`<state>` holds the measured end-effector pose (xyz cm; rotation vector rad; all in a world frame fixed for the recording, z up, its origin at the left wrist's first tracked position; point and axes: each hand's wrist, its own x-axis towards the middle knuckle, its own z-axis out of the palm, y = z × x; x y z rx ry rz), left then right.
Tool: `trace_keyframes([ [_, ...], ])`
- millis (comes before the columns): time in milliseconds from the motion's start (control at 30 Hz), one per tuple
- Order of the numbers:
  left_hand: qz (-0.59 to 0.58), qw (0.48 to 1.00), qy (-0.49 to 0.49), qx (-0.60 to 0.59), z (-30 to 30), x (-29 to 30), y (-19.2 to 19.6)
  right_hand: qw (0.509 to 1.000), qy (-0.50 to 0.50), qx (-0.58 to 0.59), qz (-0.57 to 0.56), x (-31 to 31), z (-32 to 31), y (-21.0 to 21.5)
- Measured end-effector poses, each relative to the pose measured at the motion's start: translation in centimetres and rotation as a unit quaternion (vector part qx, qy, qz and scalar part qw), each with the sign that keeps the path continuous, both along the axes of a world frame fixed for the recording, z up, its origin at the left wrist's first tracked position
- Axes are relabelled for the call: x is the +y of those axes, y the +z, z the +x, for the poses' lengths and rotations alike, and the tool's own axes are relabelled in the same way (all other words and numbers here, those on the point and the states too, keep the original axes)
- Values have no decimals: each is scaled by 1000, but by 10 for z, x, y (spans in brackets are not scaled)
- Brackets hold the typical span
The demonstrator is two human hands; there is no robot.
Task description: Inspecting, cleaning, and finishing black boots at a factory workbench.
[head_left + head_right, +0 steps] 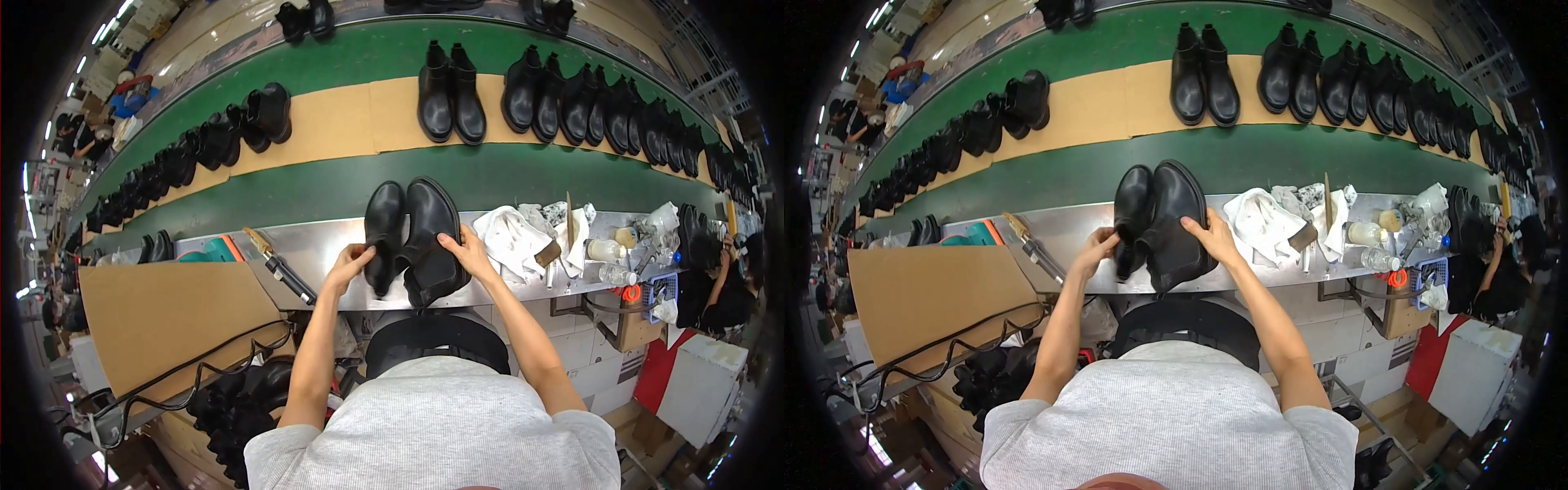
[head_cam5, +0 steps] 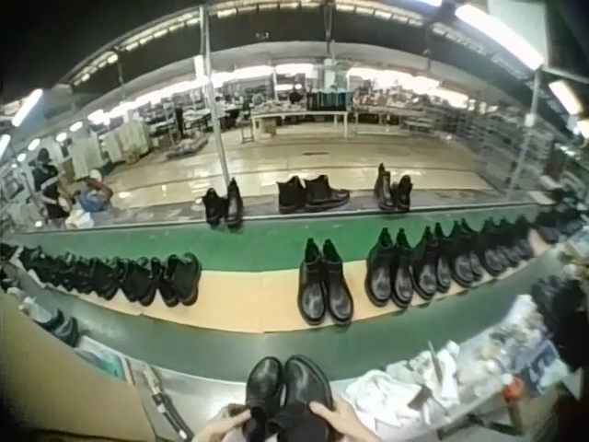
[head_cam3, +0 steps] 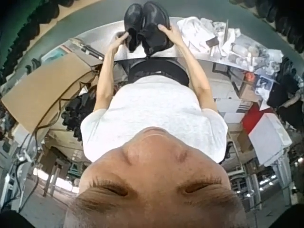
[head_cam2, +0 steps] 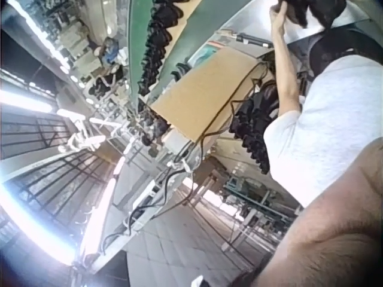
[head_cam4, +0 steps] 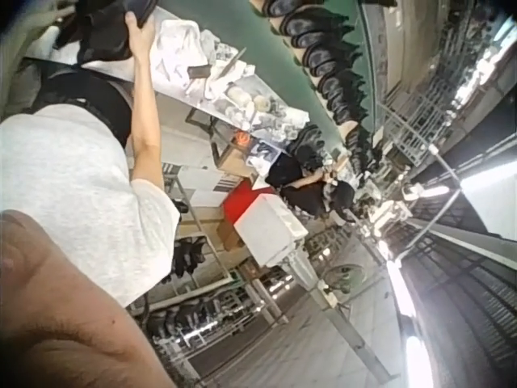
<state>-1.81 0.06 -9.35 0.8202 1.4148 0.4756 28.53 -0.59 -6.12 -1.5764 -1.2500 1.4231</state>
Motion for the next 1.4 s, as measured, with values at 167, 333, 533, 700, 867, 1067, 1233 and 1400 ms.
trace_keyframes([
  [167, 77, 992, 63, -79, 50, -4, 41, 974, -27, 192, -115, -3, 8, -28],
  [333, 219, 972, -31, 77, 45, 17, 80, 933, -62, 312, -169, -6, 17, -23],
  [533, -43, 908, 249, -333, 45, 51, 95, 856, -142, 465, -175, 33, -43, 65],
  [700, -125, 893, 244, -356, 64, 76, 115, 876, -182, 400, -201, 68, -36, 65],
  [867, -125, 893, 257, -348, 66, 77, 124, 861, -210, 412, -211, 69, -38, 68],
  [1067, -93, 905, 259, -324, 62, 40, 104, 857, -147, 454, -194, 46, -27, 59],
  [1233, -116, 961, 171, -184, 33, -21, 46, 952, -56, 214, -213, 1, -7, 27],
  [1400, 53, 984, -68, 156, 61, 40, 57, 973, 125, -109, -161, 44, -3, 5],
])
